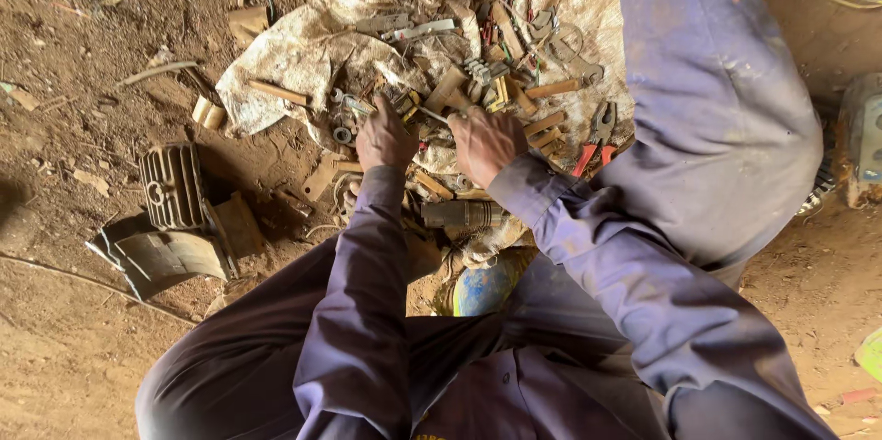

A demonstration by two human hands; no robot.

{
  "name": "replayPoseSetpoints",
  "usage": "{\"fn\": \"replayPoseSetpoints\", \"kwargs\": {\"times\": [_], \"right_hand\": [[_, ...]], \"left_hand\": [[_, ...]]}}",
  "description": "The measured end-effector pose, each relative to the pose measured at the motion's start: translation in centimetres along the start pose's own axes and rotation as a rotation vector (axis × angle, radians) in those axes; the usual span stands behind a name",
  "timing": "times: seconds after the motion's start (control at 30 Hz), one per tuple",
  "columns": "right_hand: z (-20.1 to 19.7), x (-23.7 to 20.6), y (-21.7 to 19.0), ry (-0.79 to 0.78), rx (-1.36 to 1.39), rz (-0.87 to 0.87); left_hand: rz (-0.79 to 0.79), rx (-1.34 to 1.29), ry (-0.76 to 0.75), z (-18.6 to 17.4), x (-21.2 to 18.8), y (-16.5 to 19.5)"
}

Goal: The person sits on the ground and dismantles scrap electric motor components, using a screwdriver to pry and unscrew parts from motor housings and using a hammer to strike and separate pieces. They sort through the debris pile on a cloth, handling metal housings, coils, and small hardware, and set disassembled pieces aside.

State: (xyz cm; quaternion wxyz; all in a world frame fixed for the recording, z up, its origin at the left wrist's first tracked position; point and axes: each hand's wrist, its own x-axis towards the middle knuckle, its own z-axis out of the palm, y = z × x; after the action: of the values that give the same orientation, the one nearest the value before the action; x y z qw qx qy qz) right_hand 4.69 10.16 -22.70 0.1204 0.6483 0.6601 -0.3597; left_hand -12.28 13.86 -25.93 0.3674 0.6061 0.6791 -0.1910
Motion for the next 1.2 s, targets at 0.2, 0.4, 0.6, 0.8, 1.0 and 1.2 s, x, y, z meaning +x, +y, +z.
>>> {"fn": "replayPoseSetpoints", "kwargs": {"times": [0.2, 0.4, 0.6, 0.8, 1.0, 1.2], "right_hand": [[1.2, -0.2, 0.1, -0.018, -0.004, -0.061], [-0.3, -0.7, -1.2, -0.14, -0.127, -0.113], [-3.3, 0.1, -2.2, -0.216, -0.219, -0.139], [-0.9, -1.4, 0.5, -0.125, -0.134, -0.11], [4.4, -2.2, 4.7, -0.086, -0.024, -0.113], [1.9, -1.8, 4.0, -0.063, -0.049, -0.124]], "left_hand": [[0.163, -0.031, 0.357, 2.2, 1.7, -0.1], [-0.007, 0.025, 0.015, 1.6, 1.7, -0.5], [0.086, 0.095, 0.376, 2.9, 1.8, -0.5], [0.039, 0.048, -0.033, 4.0, 3.1, -1.8], [0.032, 0.06, -0.07, 3.0, 3.0, -1.2], [0.072, 0.093, -0.07, 1.6, 2.5, -0.8]]}}
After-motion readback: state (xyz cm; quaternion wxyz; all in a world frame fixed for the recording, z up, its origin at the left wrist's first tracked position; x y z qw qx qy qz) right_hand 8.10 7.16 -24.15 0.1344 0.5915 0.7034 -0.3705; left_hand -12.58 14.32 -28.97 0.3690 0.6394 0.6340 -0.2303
